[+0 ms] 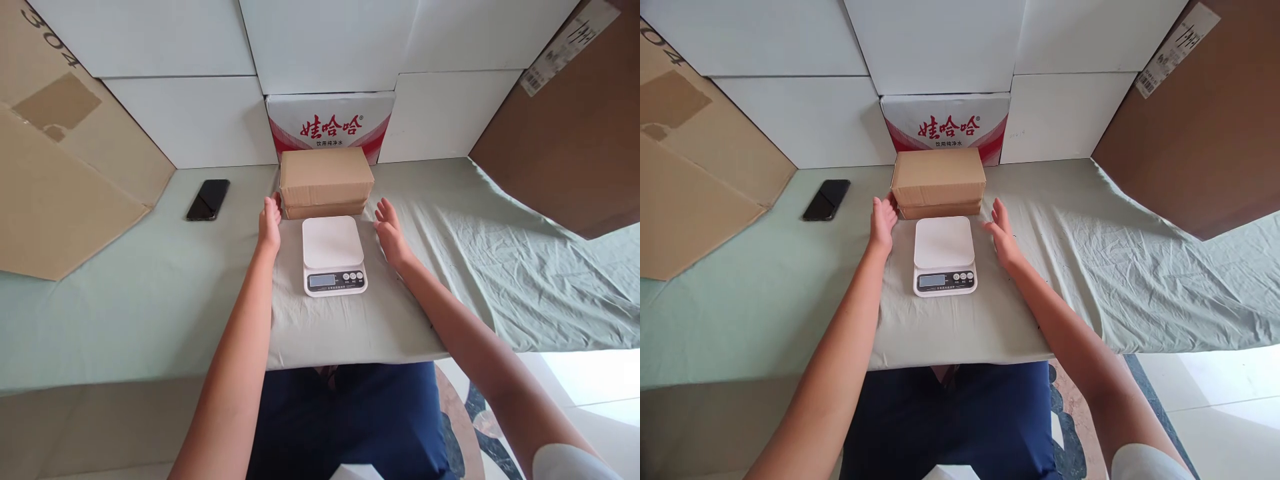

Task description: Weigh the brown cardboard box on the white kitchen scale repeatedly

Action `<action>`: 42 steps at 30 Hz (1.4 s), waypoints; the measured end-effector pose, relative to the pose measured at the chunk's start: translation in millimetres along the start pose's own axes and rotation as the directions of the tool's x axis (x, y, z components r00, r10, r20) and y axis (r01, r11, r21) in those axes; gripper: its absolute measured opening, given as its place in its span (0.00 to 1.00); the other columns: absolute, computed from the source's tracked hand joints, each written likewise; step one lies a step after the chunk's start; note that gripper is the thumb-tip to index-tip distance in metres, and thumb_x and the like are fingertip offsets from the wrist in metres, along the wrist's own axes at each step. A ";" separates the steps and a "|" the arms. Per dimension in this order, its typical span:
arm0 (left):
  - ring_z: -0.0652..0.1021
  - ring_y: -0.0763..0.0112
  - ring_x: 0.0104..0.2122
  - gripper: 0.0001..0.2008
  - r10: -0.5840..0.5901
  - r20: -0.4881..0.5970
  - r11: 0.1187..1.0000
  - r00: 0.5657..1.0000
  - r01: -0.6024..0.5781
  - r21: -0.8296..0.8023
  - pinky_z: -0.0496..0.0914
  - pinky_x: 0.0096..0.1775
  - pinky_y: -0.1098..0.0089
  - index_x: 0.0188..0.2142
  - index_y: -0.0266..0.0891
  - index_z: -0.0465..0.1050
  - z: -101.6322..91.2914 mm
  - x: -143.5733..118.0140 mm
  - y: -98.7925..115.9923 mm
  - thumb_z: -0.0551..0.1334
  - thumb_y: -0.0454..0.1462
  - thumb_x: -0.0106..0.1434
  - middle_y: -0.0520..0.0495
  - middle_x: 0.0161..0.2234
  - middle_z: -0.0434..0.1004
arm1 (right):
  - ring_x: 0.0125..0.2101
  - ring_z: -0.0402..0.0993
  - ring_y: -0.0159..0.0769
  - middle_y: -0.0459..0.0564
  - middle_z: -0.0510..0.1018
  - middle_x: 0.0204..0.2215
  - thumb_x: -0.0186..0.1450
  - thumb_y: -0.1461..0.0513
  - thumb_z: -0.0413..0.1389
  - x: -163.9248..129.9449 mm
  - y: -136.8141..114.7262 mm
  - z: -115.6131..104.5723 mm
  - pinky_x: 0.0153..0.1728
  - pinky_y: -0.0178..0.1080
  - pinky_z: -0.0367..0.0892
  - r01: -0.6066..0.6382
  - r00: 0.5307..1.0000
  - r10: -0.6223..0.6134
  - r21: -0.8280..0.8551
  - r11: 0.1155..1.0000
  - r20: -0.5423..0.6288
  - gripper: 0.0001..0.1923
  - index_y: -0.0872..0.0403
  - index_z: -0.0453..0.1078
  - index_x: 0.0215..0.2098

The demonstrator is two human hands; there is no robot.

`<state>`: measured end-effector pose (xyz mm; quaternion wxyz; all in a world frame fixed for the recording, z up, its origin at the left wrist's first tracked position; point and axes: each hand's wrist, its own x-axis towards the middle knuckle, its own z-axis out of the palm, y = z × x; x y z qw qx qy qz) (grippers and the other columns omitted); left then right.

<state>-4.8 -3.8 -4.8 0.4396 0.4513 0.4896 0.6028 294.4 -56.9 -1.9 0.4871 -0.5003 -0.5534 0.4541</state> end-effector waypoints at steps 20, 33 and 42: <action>0.66 0.50 0.70 0.50 0.082 0.087 0.996 0.993 -0.080 -0.024 0.62 0.68 0.57 0.64 0.39 0.70 5.1 -3.7 -1.9 0.51 0.72 0.58 0.37 0.66 0.71 | 0.61 0.64 0.45 0.50 0.68 0.60 0.59 0.56 0.56 51.2 -6.5 40.0 0.68 0.54 0.61 0.152 0.981 -0.146 0.039 0.988 -0.130 0.27 0.46 0.54 0.55; 0.57 0.54 0.73 0.50 0.051 0.009 0.998 0.999 -0.051 -0.022 0.53 0.71 0.55 0.65 0.45 0.69 -8.5 0.8 -1.6 0.49 0.73 0.57 0.40 0.73 0.57 | 0.70 0.57 0.46 0.50 0.60 0.70 0.59 0.56 0.61 60.7 -1.3 29.3 0.72 0.58 0.54 0.202 0.978 -0.201 0.014 0.979 -0.057 0.42 0.42 0.49 0.68; 0.63 0.49 0.71 0.45 0.115 0.135 0.993 0.984 -0.114 -0.019 0.57 0.70 0.52 0.59 0.41 0.75 6.5 -9.5 -2.2 0.51 0.70 0.60 0.37 0.67 0.70 | 0.67 0.61 0.50 0.51 0.66 0.66 0.60 0.53 0.61 53.4 -8.8 31.0 0.72 0.58 0.55 0.206 0.978 -0.208 -0.063 0.976 -0.021 0.38 0.47 0.56 0.65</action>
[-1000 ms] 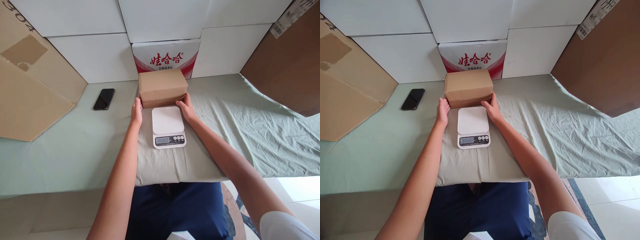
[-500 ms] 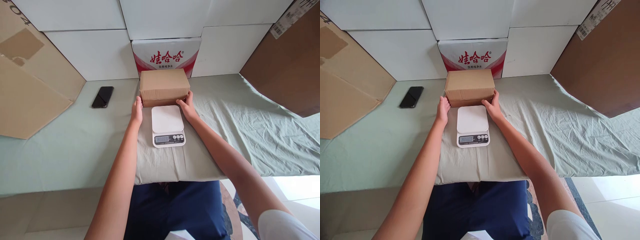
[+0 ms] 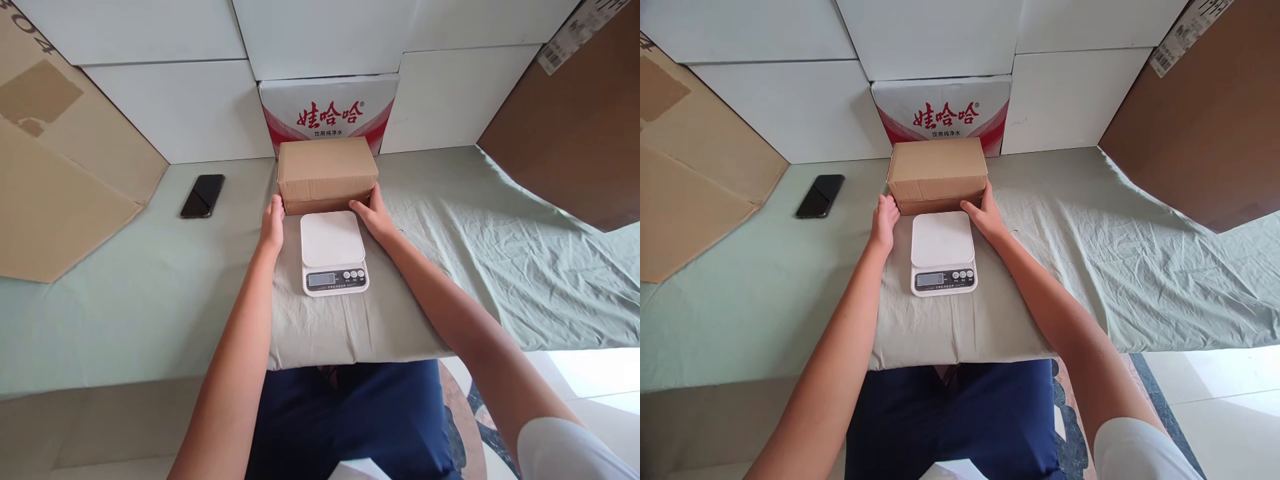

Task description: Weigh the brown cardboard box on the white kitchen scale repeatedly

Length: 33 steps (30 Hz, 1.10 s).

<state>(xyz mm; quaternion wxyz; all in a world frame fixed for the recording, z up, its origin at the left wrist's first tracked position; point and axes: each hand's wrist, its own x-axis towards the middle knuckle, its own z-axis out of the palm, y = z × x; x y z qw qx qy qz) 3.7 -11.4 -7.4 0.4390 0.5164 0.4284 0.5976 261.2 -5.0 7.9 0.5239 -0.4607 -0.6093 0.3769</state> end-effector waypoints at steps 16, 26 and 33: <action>0.59 0.46 0.72 0.45 0.156 0.002 0.982 0.988 -0.156 0.111 0.56 0.71 0.50 0.68 0.42 0.65 4.0 -142.4 58.7 0.50 0.68 0.64 0.37 0.69 0.66 | 0.66 0.61 0.52 0.55 0.60 0.67 0.66 0.41 0.55 -120.5 -46.0 -20.3 0.68 0.60 0.60 0.255 0.967 -0.254 -0.080 0.964 0.025 0.44 0.41 0.42 0.73; 0.59 0.45 0.73 0.48 0.107 0.006 0.985 0.994 -0.106 0.134 0.55 0.71 0.49 0.70 0.41 0.62 1.4 -145.3 50.7 0.48 0.69 0.63 0.36 0.71 0.63 | 0.70 0.55 0.50 0.53 0.55 0.71 0.66 0.42 0.55 -127.3 -46.1 -13.7 0.71 0.58 0.56 0.168 0.985 -0.169 0.017 0.986 0.046 0.44 0.42 0.41 0.73; 0.59 0.47 0.72 0.47 0.093 -0.032 0.988 0.995 -0.088 0.123 0.56 0.71 0.51 0.68 0.43 0.65 3.5 -147.2 50.6 0.49 0.70 0.61 0.37 0.70 0.65 | 0.68 0.58 0.49 0.52 0.58 0.69 0.66 0.44 0.56 -128.4 -46.2 -12.1 0.70 0.57 0.58 0.125 0.992 -0.126 0.050 0.991 0.030 0.42 0.40 0.44 0.72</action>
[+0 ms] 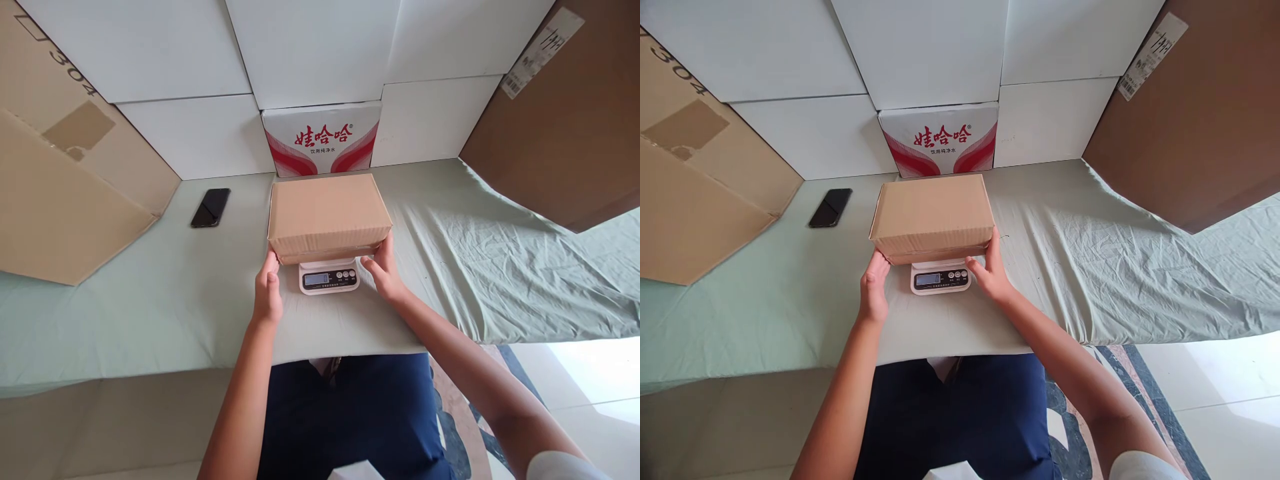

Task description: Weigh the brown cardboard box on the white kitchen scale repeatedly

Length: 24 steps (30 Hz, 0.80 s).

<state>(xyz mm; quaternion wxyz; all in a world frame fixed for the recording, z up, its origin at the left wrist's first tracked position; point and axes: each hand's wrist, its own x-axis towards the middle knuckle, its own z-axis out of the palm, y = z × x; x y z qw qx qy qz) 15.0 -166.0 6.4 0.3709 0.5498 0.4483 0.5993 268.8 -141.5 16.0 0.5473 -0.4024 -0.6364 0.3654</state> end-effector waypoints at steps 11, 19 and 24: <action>0.56 0.58 0.74 0.41 0.029 -0.218 0.997 0.975 -0.045 -0.068 0.54 0.72 0.56 0.70 0.49 0.62 -16.3 6.8 -0.2 0.45 0.66 0.67 0.45 0.74 0.54 | 0.74 0.53 0.47 0.48 0.57 0.72 0.64 0.44 0.50 24.0 12.4 -38.5 0.73 0.63 0.45 -0.028 0.878 0.126 0.215 0.976 -0.462 0.36 0.37 0.51 0.68; 0.57 0.59 0.74 0.41 0.014 -0.212 0.997 0.977 -0.031 -0.077 0.55 0.71 0.59 0.70 0.48 0.62 -15.7 6.6 -1.0 0.44 0.65 0.67 0.44 0.74 0.55 | 0.69 0.64 0.48 0.52 0.67 0.65 0.62 0.43 0.50 34.2 36.1 -61.0 0.70 0.63 0.55 -0.111 0.755 0.355 0.425 0.898 -0.552 0.29 0.41 0.60 0.58; 0.57 0.59 0.74 0.41 0.009 -0.225 0.996 0.974 -0.029 -0.088 0.56 0.71 0.58 0.70 0.48 0.62 -16.2 7.2 -0.7 0.42 0.65 0.68 0.44 0.74 0.55 | 0.66 0.68 0.47 0.52 0.70 0.62 0.61 0.43 0.50 35.9 45.0 -62.2 0.69 0.60 0.57 -0.125 0.750 0.377 0.444 0.887 -0.543 0.27 0.42 0.62 0.55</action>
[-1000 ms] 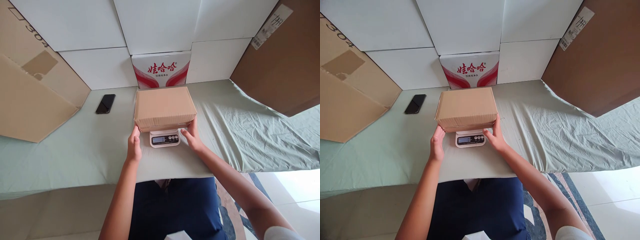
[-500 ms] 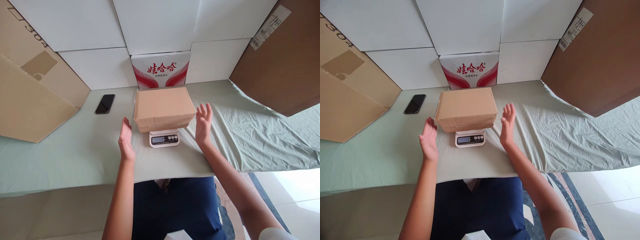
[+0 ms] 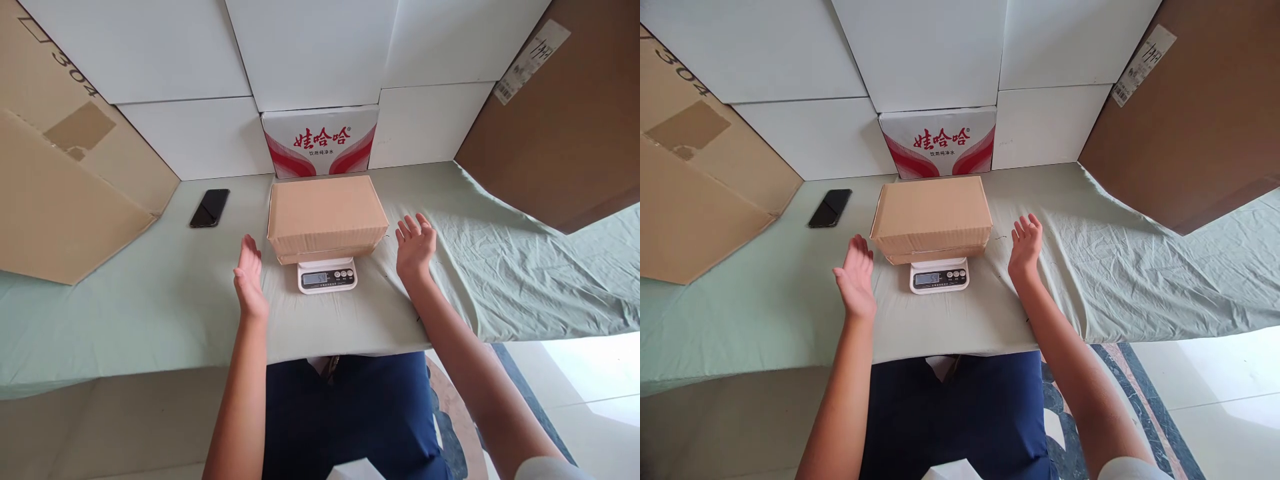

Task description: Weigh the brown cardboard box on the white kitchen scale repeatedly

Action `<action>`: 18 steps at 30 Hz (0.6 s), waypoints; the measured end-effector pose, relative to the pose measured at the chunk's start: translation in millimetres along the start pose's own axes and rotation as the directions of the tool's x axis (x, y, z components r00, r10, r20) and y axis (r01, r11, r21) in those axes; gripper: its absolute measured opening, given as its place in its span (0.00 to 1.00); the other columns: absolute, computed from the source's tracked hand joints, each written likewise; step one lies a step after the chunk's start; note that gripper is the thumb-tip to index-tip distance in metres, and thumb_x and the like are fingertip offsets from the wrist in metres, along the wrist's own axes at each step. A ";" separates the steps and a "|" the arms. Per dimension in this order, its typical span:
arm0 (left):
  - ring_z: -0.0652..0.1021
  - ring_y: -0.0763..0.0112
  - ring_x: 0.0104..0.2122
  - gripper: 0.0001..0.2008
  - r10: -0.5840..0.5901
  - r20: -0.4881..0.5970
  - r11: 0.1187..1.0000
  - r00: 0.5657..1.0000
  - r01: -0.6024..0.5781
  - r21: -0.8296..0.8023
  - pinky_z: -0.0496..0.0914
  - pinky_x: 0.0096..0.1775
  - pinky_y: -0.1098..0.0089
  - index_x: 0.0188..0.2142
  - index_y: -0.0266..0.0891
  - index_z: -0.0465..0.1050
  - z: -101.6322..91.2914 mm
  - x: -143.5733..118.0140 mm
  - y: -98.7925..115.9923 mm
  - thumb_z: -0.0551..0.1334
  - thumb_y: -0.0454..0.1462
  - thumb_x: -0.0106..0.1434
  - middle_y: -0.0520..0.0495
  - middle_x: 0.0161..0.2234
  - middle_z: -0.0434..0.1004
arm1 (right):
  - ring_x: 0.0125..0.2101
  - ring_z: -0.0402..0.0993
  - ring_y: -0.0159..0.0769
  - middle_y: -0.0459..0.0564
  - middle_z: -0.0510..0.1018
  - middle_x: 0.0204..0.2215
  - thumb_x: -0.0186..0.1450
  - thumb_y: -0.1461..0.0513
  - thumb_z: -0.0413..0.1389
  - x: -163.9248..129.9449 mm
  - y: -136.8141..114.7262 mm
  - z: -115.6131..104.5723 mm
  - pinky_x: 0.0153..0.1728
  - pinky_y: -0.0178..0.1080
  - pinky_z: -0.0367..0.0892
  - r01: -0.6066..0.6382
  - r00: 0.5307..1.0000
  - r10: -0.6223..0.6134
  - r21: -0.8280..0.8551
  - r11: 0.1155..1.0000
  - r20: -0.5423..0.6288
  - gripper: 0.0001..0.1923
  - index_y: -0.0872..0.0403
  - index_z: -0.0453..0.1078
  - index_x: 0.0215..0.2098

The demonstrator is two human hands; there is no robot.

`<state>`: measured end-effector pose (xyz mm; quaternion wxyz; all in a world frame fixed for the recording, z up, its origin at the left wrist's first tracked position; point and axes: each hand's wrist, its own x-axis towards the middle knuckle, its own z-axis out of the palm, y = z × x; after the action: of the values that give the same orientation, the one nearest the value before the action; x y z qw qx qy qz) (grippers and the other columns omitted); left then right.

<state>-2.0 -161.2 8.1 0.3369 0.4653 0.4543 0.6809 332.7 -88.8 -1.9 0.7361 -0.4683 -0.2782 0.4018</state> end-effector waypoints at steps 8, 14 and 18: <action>0.57 0.59 0.74 0.41 -0.010 -0.001 1.000 1.000 0.010 -0.005 0.56 0.71 0.58 0.70 0.49 0.62 0.1 0.3 0.0 0.43 0.65 0.68 0.45 0.74 0.55 | 0.63 0.71 0.46 0.51 0.74 0.57 0.62 0.44 0.50 -1.7 -0.1 4.0 0.68 0.59 0.60 -0.031 0.999 0.031 -0.007 0.999 0.013 0.24 0.44 0.66 0.50; 0.58 0.60 0.73 0.41 -0.008 -0.006 1.000 1.000 0.007 -0.016 0.56 0.71 0.58 0.69 0.48 0.63 0.9 0.0 -0.1 0.43 0.65 0.68 0.44 0.74 0.56 | 0.59 0.74 0.46 0.50 0.76 0.52 0.61 0.43 0.50 -1.7 -1.7 6.6 0.66 0.60 0.61 -0.030 1.000 0.030 -0.006 1.000 0.003 0.22 0.44 0.67 0.48; 0.58 0.59 0.73 0.41 -0.007 0.002 1.000 1.000 0.007 0.000 0.56 0.71 0.58 0.70 0.48 0.62 1.7 -0.4 0.6 0.42 0.66 0.68 0.44 0.74 0.55 | 0.56 0.76 0.45 0.49 0.77 0.49 0.61 0.44 0.51 -0.1 -0.4 6.8 0.66 0.60 0.61 -0.055 0.998 0.055 0.012 0.998 -0.008 0.22 0.45 0.68 0.46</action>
<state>-0.3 -161.2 8.8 0.3397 0.4645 0.4556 0.6792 327.5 -85.8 1.2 0.7287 -0.4733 -0.2597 0.4215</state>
